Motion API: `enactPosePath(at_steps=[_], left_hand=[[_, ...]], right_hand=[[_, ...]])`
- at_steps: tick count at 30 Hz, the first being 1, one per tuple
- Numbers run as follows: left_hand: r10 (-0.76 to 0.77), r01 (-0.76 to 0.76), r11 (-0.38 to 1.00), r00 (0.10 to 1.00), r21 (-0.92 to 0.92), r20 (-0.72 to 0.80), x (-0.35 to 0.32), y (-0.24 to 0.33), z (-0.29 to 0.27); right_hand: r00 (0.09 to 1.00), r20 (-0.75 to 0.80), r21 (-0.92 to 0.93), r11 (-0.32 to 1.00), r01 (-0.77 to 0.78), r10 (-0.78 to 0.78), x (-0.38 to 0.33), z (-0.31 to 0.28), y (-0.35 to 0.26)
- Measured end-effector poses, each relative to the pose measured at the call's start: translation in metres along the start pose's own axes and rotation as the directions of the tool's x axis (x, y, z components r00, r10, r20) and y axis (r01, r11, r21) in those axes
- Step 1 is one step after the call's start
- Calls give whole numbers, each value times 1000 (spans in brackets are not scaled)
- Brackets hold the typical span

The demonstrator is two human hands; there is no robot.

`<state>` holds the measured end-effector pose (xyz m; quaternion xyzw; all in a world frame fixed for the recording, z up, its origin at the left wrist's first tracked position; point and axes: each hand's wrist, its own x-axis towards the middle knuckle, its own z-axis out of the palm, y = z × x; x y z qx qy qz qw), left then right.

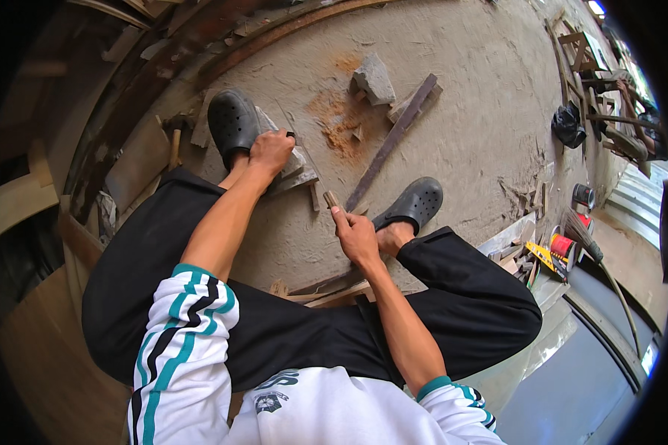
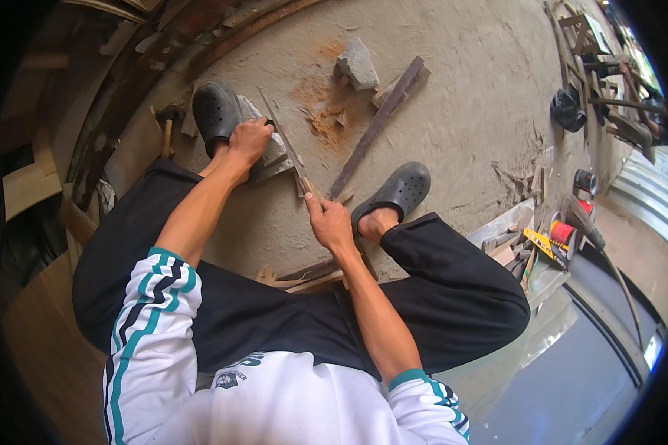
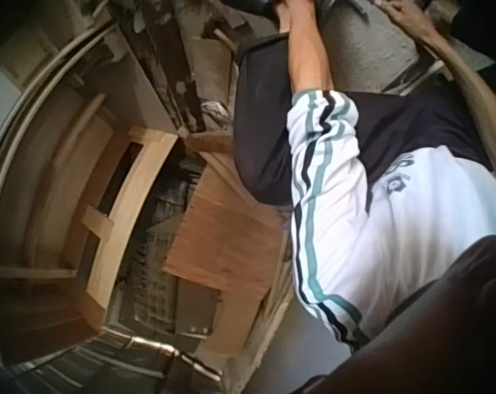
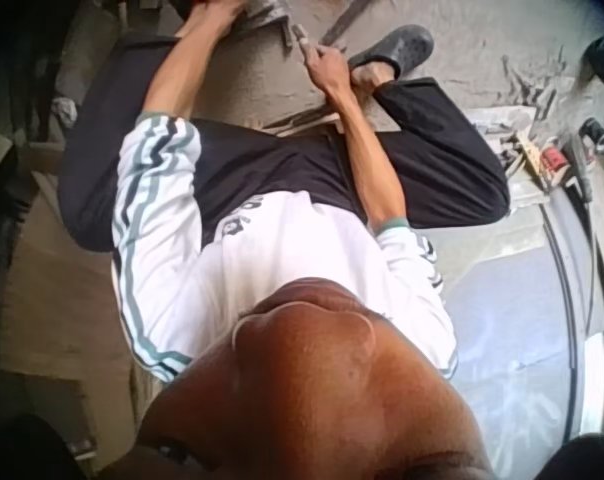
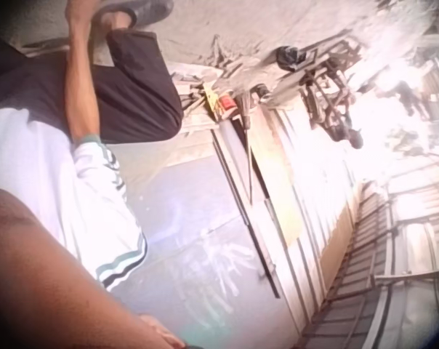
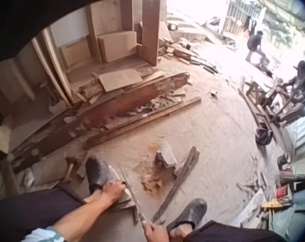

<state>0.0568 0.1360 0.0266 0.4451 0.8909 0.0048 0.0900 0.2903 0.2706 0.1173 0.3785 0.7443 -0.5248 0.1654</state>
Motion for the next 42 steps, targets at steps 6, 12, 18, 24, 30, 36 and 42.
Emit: enactPosePath(at_steps=[6,12,18,24,30,36,42], left_hand=[[25,-21,999,993,42,-111,4,1,3],[-37,37,999,998,-6,-56,4,1,4],[45,-44,995,999,84,-12,2,-2,-2],[92,-86,990,994,112,-56,2,-3,0],[93,-93,995,996,18,-2,3,-3,-2],[100,-100,995,995,1,6,4,-1,-6],[58,-59,998,997,2,57,8,0,-3]], right_hand=[[1000,22,27,1000,-10,10,5,-12,2],[1000,23,10,1000,-15,14,3,-17,0],[998,56,-19,999,-28,29,-6,-17,-1],[998,47,-39,999,-37,39,-7,-14,2],[995,65,-88,994,-66,72,-3,-20,-10],[997,62,-37,998,-41,44,-5,-21,2],[995,75,-66,996,-58,63,0,-22,-1]])
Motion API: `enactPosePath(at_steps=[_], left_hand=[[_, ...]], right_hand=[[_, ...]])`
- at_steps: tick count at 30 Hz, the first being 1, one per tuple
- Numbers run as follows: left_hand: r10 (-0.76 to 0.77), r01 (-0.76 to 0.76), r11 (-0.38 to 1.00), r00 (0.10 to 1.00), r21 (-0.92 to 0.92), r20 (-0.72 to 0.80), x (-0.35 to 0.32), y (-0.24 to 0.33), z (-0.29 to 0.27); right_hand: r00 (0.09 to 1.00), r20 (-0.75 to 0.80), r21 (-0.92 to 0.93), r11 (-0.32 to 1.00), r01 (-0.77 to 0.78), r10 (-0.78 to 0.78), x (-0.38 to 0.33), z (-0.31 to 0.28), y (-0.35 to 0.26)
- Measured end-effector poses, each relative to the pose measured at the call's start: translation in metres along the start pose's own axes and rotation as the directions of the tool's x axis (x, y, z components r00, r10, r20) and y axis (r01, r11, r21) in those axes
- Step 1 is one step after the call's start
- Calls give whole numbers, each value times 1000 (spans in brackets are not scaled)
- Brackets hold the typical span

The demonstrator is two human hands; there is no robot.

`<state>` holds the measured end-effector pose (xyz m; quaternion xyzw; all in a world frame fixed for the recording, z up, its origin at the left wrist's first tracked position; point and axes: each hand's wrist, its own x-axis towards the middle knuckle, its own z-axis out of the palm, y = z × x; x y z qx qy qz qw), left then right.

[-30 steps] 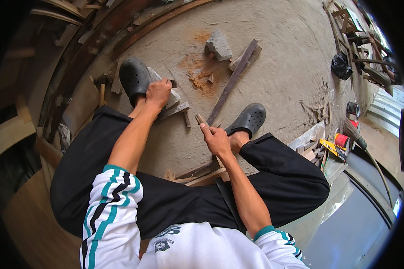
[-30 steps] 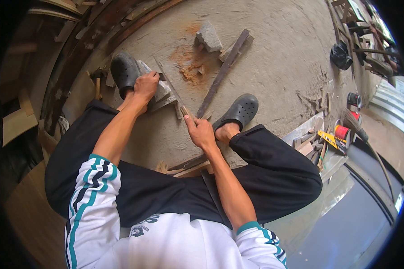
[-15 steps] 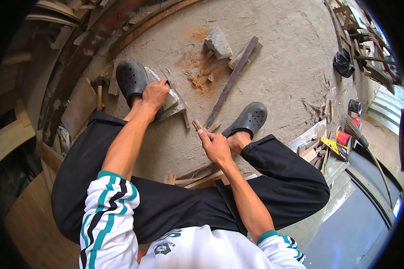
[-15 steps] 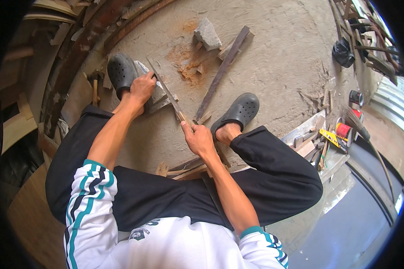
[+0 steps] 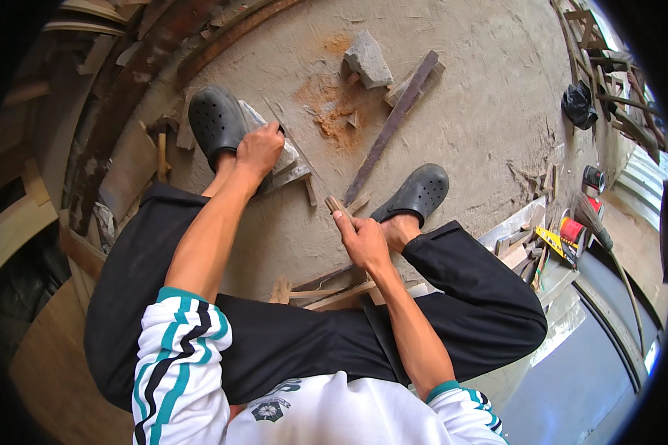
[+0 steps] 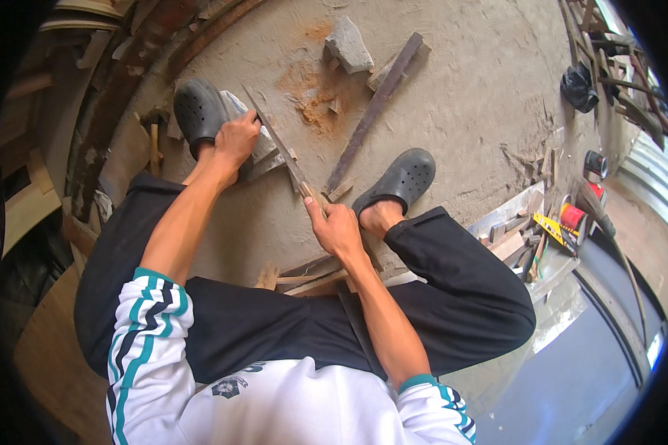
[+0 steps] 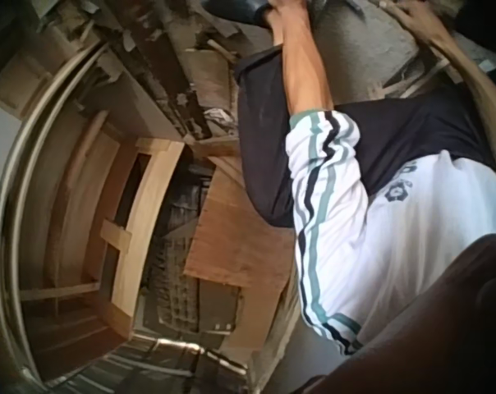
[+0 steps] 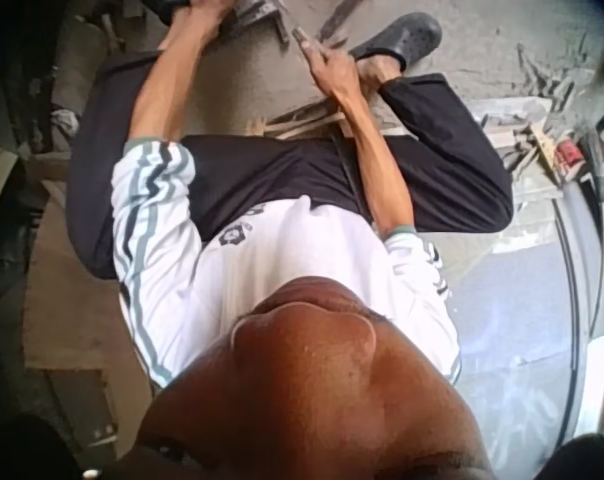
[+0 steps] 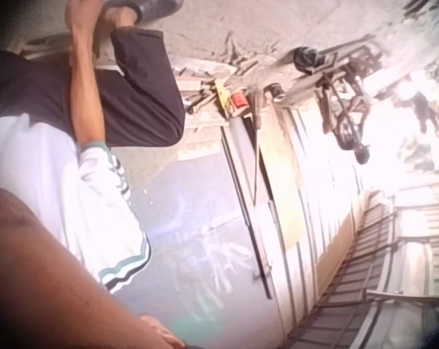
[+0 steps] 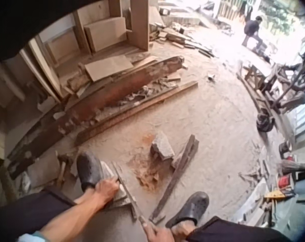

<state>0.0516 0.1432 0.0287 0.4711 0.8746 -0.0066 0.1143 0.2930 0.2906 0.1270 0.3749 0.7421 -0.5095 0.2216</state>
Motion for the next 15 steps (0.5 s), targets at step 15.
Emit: enactPosePath(at_steps=[15], left_hand=[[-45,45,998,999,-35,7,-2,2,-3]], right_hand=[[979,103,196,968,156,-179,5,-7,-2]])
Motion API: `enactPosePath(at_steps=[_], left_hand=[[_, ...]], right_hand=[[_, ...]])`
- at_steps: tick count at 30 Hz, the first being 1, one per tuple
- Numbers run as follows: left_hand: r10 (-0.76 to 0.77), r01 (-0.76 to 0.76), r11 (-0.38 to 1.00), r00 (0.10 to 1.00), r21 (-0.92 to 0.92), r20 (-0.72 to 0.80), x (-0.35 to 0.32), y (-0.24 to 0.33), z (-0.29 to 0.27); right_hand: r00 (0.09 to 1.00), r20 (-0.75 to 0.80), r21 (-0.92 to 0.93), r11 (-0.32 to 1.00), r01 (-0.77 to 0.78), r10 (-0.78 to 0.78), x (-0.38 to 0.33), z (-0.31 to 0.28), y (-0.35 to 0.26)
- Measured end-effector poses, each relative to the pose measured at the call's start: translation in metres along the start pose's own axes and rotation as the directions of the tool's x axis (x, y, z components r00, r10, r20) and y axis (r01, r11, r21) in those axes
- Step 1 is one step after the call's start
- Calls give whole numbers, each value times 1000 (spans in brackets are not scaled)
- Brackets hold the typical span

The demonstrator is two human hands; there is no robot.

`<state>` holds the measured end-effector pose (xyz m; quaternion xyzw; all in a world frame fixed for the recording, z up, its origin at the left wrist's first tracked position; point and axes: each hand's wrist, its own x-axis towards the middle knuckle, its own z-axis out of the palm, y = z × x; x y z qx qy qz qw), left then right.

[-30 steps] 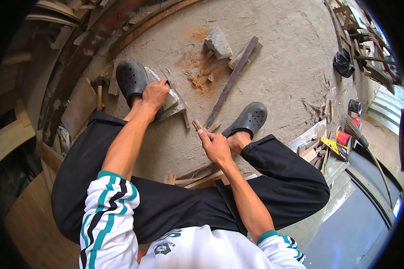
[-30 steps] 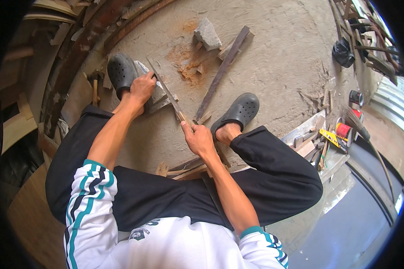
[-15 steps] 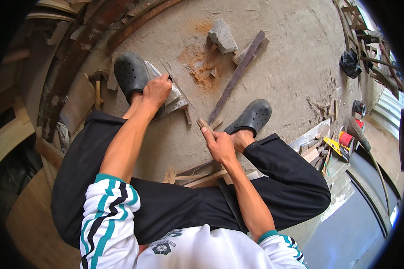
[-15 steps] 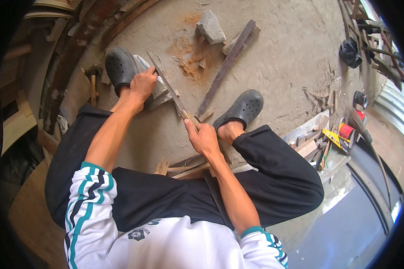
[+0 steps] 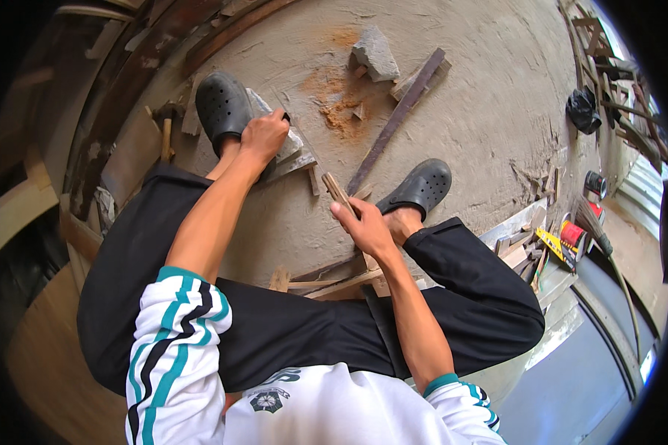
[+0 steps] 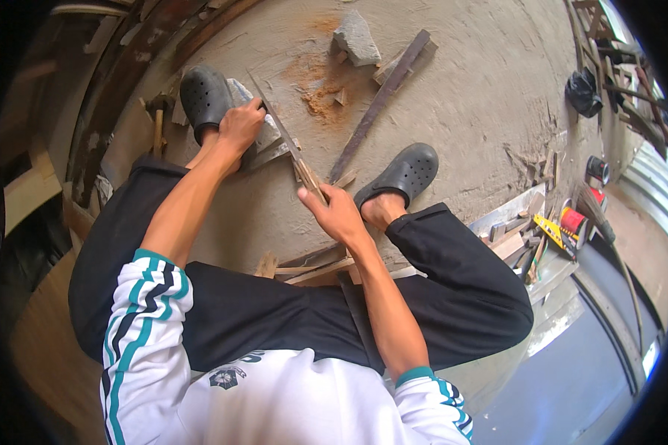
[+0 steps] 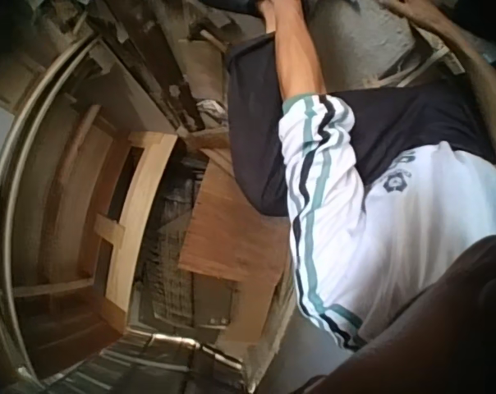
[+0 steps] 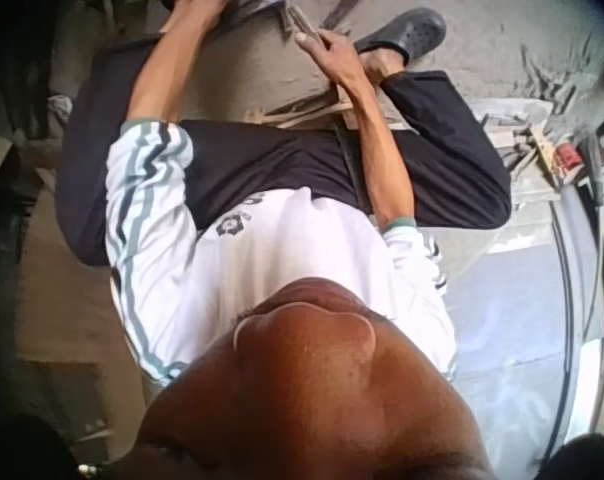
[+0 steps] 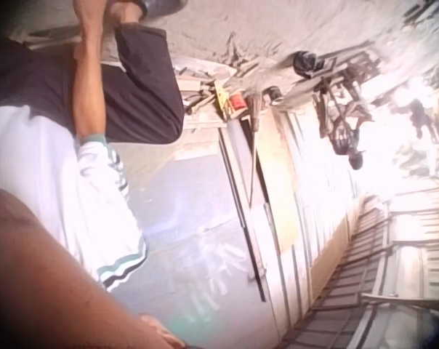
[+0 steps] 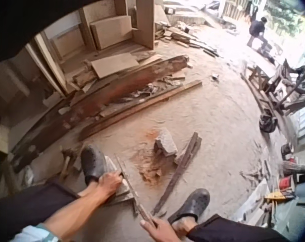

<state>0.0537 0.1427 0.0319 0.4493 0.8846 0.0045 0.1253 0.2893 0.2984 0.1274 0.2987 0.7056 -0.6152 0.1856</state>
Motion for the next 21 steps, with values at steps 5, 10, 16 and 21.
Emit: enactPosePath(at_steps=[5,10,16,21], left_hand=[[11,-9,999,998,35,-63,0,-1,-1],[33,-23,997,989,69,-141,-5,-6,8],[30,-25,999,994,48,-102,-4,-7,10],[-12,13,999,1000,37,-27,-1,-3,7]], right_hand=[[937,-74,-18,940,340,-340,-17,2,2],[945,-148,-124,953,275,-292,-20,14,-14],[941,-156,-112,952,286,-301,-28,10,-2],[933,-165,-114,945,305,-321,-30,10,1]])
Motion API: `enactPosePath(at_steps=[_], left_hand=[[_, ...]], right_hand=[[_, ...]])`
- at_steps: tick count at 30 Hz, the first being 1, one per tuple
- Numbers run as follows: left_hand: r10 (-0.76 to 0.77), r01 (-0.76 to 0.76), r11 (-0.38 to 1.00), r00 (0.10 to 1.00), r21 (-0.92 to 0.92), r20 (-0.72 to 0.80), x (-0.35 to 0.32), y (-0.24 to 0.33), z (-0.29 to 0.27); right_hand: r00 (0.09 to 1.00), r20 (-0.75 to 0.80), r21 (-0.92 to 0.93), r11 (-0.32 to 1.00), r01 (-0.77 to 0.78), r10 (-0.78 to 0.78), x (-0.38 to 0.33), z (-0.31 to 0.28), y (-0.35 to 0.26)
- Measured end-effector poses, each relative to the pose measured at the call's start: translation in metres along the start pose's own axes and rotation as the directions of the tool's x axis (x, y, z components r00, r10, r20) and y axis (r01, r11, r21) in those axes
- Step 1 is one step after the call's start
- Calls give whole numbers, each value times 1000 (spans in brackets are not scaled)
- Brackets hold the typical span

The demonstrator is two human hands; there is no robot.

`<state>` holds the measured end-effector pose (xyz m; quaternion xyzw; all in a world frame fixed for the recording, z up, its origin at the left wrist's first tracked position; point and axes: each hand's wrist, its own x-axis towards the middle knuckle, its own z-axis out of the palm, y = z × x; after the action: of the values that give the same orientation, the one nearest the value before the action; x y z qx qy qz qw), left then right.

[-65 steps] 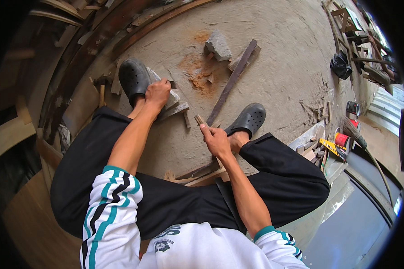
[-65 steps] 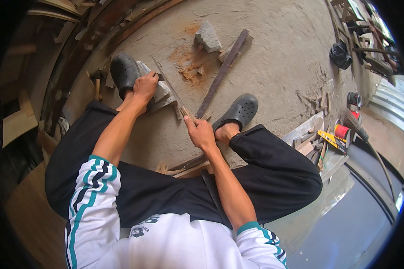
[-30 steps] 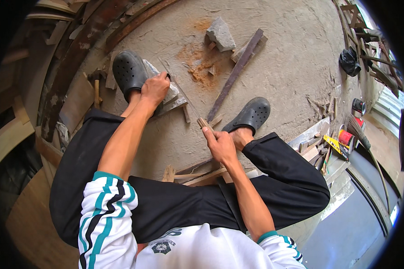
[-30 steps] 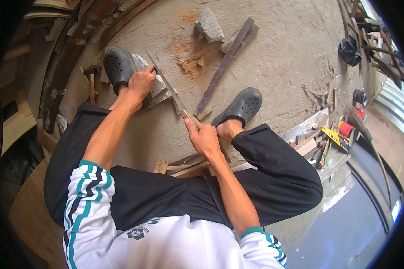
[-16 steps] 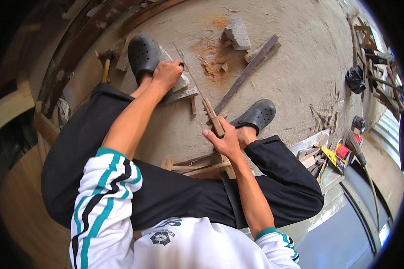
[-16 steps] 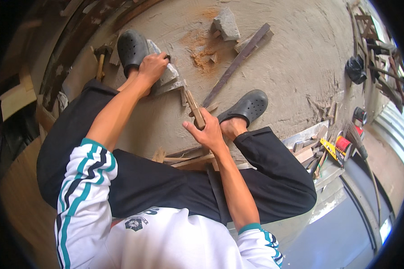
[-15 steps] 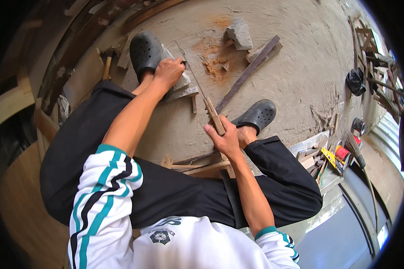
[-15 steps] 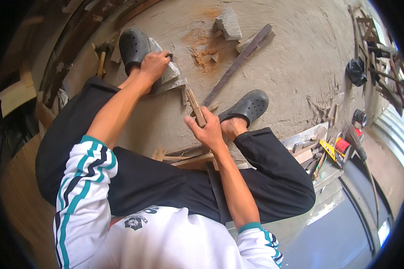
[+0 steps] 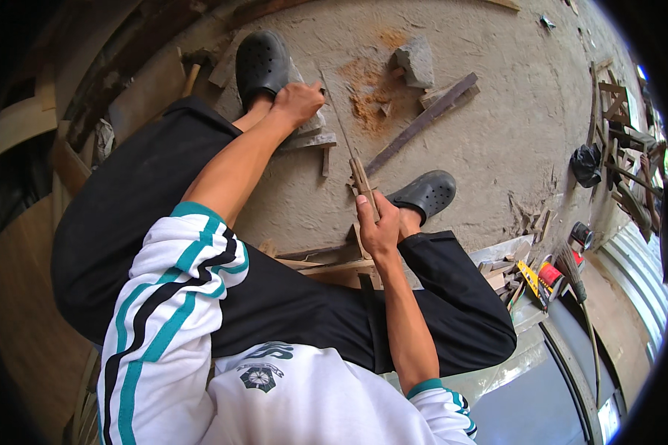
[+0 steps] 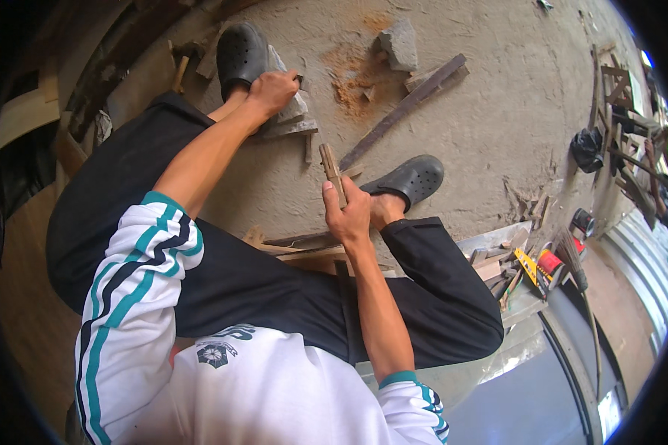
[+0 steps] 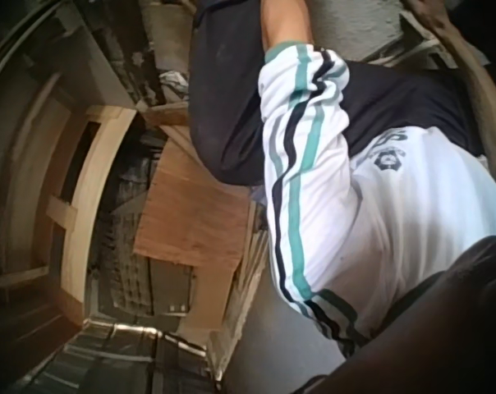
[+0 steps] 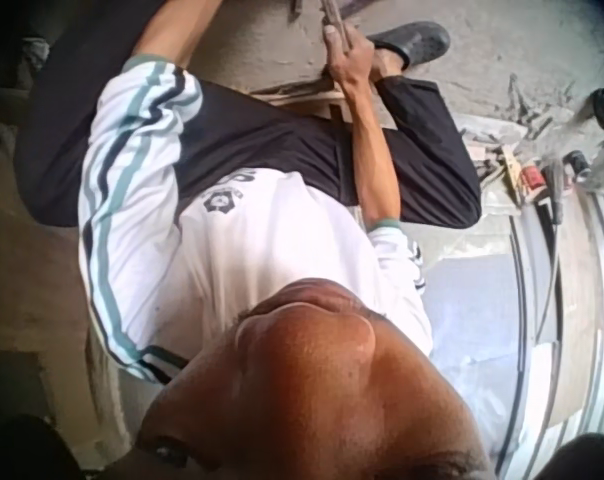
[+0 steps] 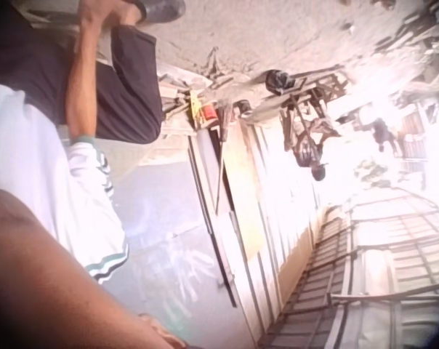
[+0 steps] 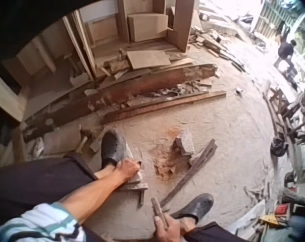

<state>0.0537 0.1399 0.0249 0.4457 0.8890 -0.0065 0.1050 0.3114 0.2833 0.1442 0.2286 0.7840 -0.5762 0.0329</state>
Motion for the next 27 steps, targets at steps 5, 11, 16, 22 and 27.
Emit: enactPosePath(at_steps=[5,11,16,22,27], left_hand=[[-21,21,999,1000,-25,6,-1,1,-3],[-25,25,999,999,-33,-25,0,3,1],[-2,1,1000,1000,-23,-14,3,1,3],[2,-2,1000,999,-7,-49,0,-1,2],[8,-8,1000,1000,-3,-10,1,-1,1]], right_hand=[[1000,18,5,1000,-16,16,-13,-1,1],[1000,21,-6,1000,8,-8,-11,-6,2],[999,41,-44,999,-13,15,-3,-10,-2],[997,82,-30,999,-10,13,-4,-15,3],[996,78,-61,997,39,-34,6,-10,13]])
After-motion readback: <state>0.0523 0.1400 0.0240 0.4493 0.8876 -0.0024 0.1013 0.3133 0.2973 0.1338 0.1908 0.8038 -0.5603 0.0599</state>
